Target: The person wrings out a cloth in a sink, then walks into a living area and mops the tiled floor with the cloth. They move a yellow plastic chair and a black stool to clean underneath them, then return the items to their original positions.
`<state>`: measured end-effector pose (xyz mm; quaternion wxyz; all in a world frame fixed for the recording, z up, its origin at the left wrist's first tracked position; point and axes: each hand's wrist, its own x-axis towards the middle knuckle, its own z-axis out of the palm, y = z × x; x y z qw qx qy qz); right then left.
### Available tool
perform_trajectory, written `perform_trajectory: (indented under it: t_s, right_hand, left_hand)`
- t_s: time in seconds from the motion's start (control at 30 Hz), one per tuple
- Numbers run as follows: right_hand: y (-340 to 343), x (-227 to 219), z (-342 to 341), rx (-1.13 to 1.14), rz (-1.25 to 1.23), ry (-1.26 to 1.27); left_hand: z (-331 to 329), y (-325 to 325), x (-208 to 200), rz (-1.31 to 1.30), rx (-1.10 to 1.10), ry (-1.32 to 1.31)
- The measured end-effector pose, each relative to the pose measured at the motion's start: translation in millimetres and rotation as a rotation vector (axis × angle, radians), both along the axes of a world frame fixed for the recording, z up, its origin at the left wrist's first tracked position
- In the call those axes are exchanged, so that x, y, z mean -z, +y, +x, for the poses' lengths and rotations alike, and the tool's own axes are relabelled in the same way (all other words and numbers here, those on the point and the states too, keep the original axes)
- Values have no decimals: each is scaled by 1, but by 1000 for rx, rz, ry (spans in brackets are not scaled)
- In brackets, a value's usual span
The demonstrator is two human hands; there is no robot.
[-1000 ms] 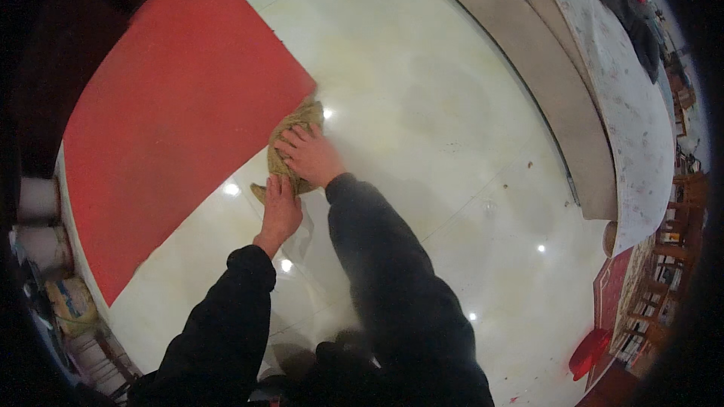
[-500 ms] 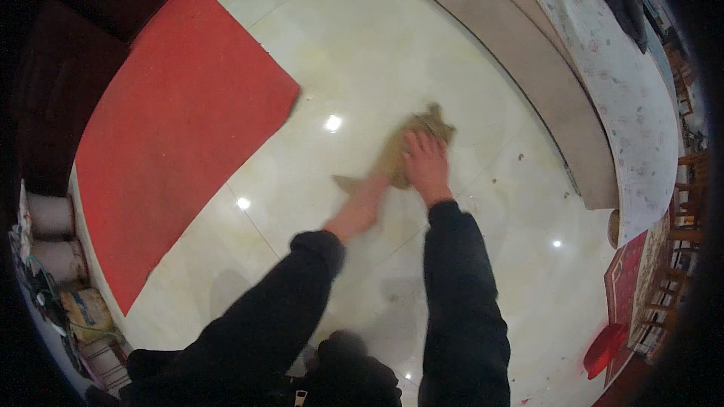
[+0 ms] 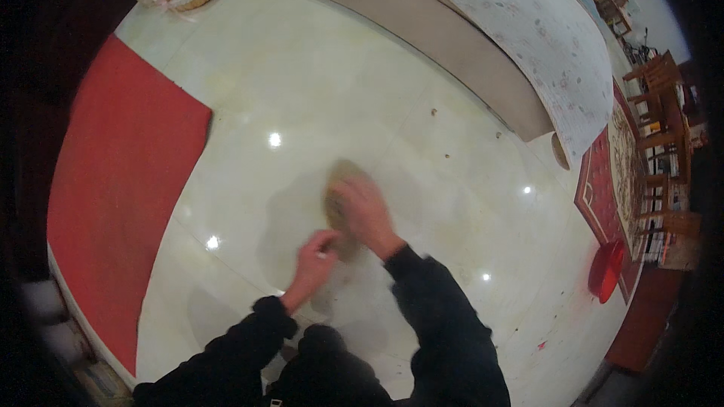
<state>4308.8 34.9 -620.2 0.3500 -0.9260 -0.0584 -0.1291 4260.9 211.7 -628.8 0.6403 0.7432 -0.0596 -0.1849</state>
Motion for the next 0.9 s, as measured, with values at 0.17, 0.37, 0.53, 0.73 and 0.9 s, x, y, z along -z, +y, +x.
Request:
perform_trajectory:
  t_s: [0.17, 0.37, 0.53, 0.73, 0.9]
  right_hand:
    - [116, 37, 150, -346, -294, -111]
    - [136, 83, 204, -248, -476, 61]
    - [27, 81, 238, -30, -498, 124]
    - [-112, 79, 177, 182, -588, 142]
    - [-157, 78, 38, 431, -481, 194]
  left_hand:
    - [97, 86, 12, 624, -190, -277]
    - [150, 92, 54, 782, 122, -263]
    - [199, 35, 56, 695, 316, -249]
    - [171, -71, 60, 610, 526, -370]
    - [90, -104, 79, 420, 717, -415]
